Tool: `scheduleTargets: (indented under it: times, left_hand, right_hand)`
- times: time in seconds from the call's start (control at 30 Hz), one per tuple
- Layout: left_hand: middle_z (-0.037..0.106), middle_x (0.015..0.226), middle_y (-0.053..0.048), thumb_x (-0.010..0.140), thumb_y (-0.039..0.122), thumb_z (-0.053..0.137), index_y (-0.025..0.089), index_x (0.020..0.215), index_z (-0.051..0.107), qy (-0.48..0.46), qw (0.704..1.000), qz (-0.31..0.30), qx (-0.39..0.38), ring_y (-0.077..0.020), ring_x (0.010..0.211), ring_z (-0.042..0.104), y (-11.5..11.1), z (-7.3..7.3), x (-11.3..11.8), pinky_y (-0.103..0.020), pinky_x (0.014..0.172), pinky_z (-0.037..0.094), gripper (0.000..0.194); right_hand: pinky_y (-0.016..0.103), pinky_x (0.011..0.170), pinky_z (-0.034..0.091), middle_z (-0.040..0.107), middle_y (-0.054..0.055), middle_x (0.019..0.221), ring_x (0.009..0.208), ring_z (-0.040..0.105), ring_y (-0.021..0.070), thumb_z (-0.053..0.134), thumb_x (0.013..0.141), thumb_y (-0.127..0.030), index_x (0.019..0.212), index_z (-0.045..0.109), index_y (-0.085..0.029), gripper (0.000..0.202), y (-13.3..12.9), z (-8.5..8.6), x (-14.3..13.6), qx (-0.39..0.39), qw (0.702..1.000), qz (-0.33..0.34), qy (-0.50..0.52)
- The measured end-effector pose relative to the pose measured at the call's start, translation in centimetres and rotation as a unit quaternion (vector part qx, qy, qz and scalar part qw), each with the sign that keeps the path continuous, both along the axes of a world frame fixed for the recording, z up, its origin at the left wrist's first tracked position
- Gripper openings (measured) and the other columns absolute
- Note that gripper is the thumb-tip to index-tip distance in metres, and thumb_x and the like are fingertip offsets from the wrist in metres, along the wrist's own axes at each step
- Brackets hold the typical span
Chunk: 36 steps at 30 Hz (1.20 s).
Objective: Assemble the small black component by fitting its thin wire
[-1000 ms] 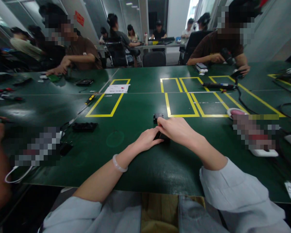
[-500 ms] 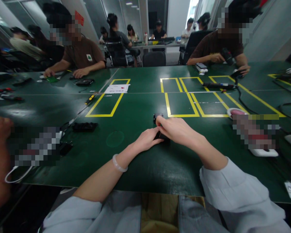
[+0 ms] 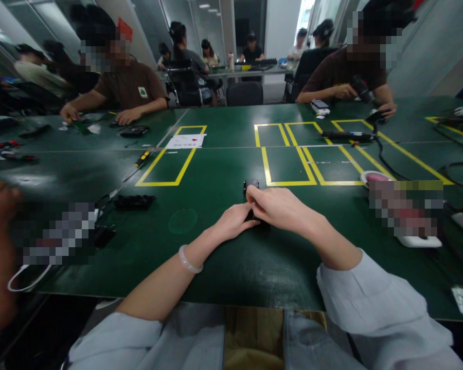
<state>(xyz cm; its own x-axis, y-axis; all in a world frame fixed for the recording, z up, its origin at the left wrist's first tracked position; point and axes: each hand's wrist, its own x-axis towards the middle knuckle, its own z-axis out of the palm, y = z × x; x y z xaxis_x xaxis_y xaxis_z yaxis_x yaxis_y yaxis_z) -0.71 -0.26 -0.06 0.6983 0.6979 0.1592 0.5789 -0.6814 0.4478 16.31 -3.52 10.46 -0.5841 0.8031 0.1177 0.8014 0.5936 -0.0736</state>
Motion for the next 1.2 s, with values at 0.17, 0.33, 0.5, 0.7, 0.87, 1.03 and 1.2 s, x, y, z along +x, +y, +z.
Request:
scheduleTargets:
  times: [0.17, 0.33, 0.5, 0.7, 0.87, 1.03, 1.2]
  left_hand:
    - [0.066, 0.103, -0.010, 0.089, 0.043, 0.056, 0.015, 0.104, 0.056, 0.013, 1.000, 0.013, 0.007, -0.0268, 0.096, 0.063, -0.09, 0.20, 0.05, -0.038, 0.084, 0.050, 0.032]
    - [0.066, 0.103, -0.009, 0.090, 0.043, 0.054, 0.016, 0.101, 0.057, 0.002, 1.000, 0.006, 0.001, -0.0261, 0.097, 0.063, -0.13, 0.37, 0.11, -0.038, 0.086, 0.049, 0.030]
    - [0.065, 0.103, -0.009, 0.090, 0.043, 0.055, 0.016, 0.102, 0.057, -0.002, 1.000, 0.004, 0.007, -0.0265, 0.097, 0.063, -0.12, 0.32, 0.11, -0.038, 0.085, 0.049, 0.031]
    - [0.066, 0.104, -0.010, 0.090, 0.042, 0.055, 0.015, 0.102, 0.058, -0.002, 1.000, 0.003, 0.005, -0.0267, 0.096, 0.063, -0.12, 0.31, 0.11, -0.039, 0.085, 0.049, 0.030]
    - [0.066, 0.103, -0.010, 0.090, 0.041, 0.055, 0.015, 0.099, 0.059, -0.006, 1.000, 0.000, 0.001, -0.0262, 0.098, 0.063, -0.12, 0.43, 0.19, -0.039, 0.088, 0.048, 0.028]
    - [0.066, 0.100, -0.010, 0.089, 0.042, 0.055, 0.014, 0.098, 0.058, 0.008, 1.000, 0.009, 0.012, -0.0266, 0.095, 0.063, -0.08, 0.46, 0.24, -0.040, 0.086, 0.049, 0.029]
    - [0.066, 0.104, -0.009, 0.091, 0.040, 0.052, 0.016, 0.098, 0.059, -0.004, 1.000, -0.007, 0.001, -0.0259, 0.101, 0.061, -0.07, 0.52, 0.16, -0.040, 0.091, 0.047, 0.026]
  right_hand:
    - [0.027, 0.050, 0.020, 0.067, 0.005, 0.078, 0.065, 0.061, 0.0179, 0.039, 0.094, -0.035, 0.098, 0.051, -0.019, 0.020, 0.20, -0.09, 0.05, 0.010, 0.999, -0.027, -0.021]
    - [0.026, 0.051, 0.022, 0.067, 0.004, 0.081, 0.064, 0.059, 0.0157, 0.037, 0.094, -0.026, 0.102, 0.049, -0.019, 0.016, 0.10, -0.03, 0.16, -0.010, 1.000, -0.007, -0.002]
    - [0.027, 0.052, 0.023, 0.068, 0.005, 0.083, 0.067, 0.061, 0.0173, 0.039, 0.094, -0.029, 0.101, 0.049, -0.019, 0.017, 0.04, -0.04, 0.10, 0.001, 1.000, -0.015, -0.002]
    - [0.027, 0.051, 0.022, 0.068, 0.005, 0.081, 0.064, 0.060, 0.0166, 0.035, 0.095, -0.028, 0.100, 0.049, -0.019, 0.017, 0.10, 0.09, 0.37, -0.014, 1.000, -0.007, -0.016]
    - [0.026, 0.052, 0.023, 0.068, 0.005, 0.087, 0.069, 0.061, 0.0171, 0.038, 0.093, -0.027, 0.102, 0.048, -0.019, 0.016, -0.05, 0.20, 0.26, -0.017, 1.000, -0.004, -0.002]
    - [0.027, 0.052, 0.022, 0.068, 0.007, 0.081, 0.067, 0.063, 0.0190, 0.035, 0.096, -0.031, 0.100, 0.051, -0.018, 0.021, 0.06, 0.05, 0.02, -0.002, 0.999, -0.031, -0.043]
    - [0.027, 0.054, 0.027, 0.069, 0.006, 0.090, 0.074, 0.064, 0.0182, 0.041, 0.092, -0.024, 0.110, 0.047, -0.017, 0.021, -0.11, 0.00, 0.19, -0.010, 1.000, -0.001, 0.006]
